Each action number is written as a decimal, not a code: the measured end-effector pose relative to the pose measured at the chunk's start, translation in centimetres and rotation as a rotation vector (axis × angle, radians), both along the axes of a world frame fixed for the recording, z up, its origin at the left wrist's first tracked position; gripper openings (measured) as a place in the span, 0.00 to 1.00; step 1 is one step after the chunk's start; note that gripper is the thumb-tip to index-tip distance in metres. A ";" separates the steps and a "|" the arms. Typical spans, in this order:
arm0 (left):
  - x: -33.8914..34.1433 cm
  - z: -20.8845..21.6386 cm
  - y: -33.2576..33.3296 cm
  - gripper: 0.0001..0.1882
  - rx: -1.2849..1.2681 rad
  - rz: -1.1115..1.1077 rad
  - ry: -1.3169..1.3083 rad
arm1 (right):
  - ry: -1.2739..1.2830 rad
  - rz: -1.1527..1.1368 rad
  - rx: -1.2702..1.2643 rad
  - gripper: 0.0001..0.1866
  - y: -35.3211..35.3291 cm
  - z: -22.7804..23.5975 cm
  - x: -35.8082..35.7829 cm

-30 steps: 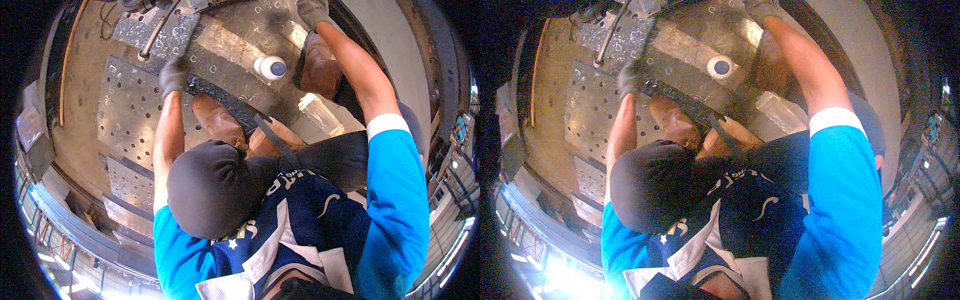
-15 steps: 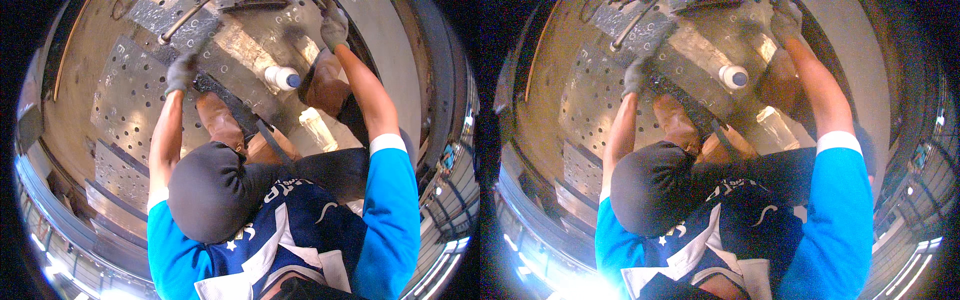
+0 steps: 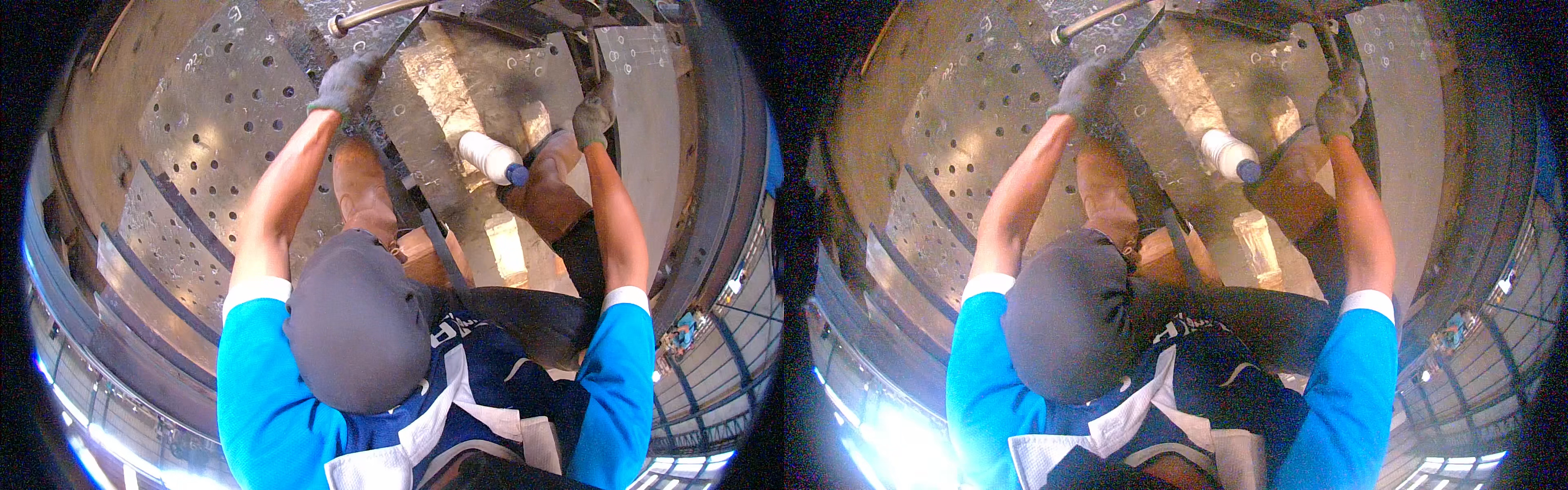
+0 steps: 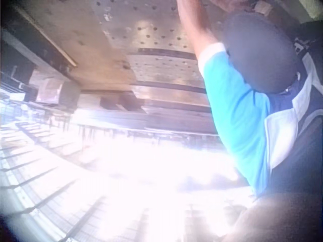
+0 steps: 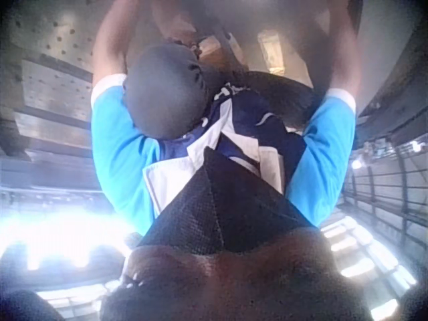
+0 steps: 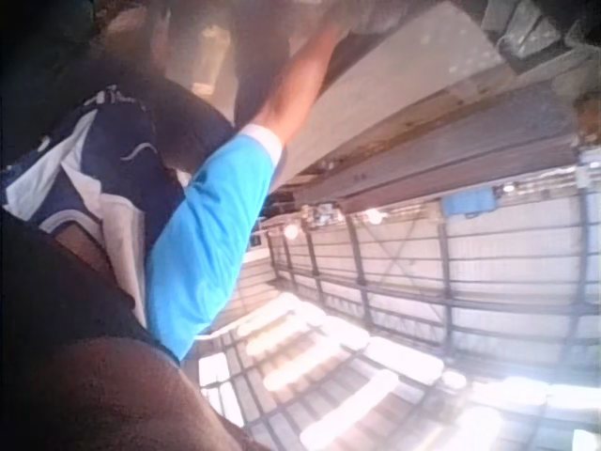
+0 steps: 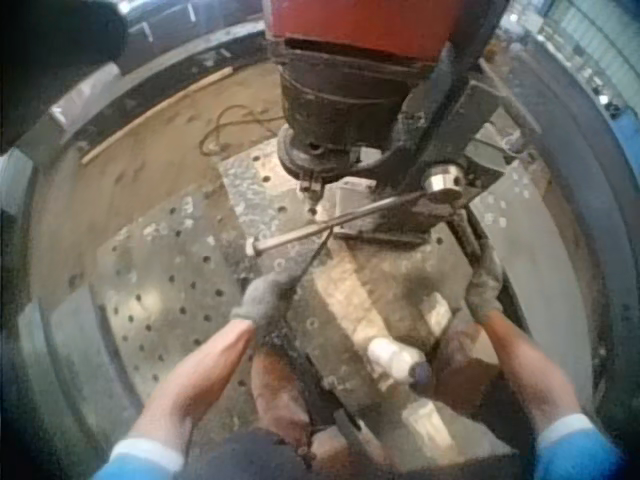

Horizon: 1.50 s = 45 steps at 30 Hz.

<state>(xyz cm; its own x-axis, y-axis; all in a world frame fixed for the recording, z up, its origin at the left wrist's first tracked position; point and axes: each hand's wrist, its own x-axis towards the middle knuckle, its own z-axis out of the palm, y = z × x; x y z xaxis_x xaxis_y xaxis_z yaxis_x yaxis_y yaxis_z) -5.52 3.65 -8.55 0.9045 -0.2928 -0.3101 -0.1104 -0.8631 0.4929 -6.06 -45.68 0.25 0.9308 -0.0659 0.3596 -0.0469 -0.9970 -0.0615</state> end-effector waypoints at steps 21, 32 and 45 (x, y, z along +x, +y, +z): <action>4.6 2.0 1.6 0.19 0.004 0.200 0.008 | -0.027 0.074 0.106 0.24 -1.6 -1.0 -0.2; -0.2 0.6 0.4 0.19 -0.170 0.121 -0.196 | 0.109 0.010 0.209 0.35 -2.0 -1.1 -0.4; 4.6 1.0 1.1 0.21 -0.221 0.568 -0.113 | 0.051 0.046 0.249 0.29 -1.6 -0.4 -0.3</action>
<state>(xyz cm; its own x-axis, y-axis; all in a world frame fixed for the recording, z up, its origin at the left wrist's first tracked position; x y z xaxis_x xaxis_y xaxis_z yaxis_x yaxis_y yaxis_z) -0.93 4.71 -7.56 0.9615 0.1976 -0.1907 0.2746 -0.6808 0.6791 -6.38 -47.27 -0.16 0.9513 -0.1039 0.2903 -0.0114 -0.9527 -0.3036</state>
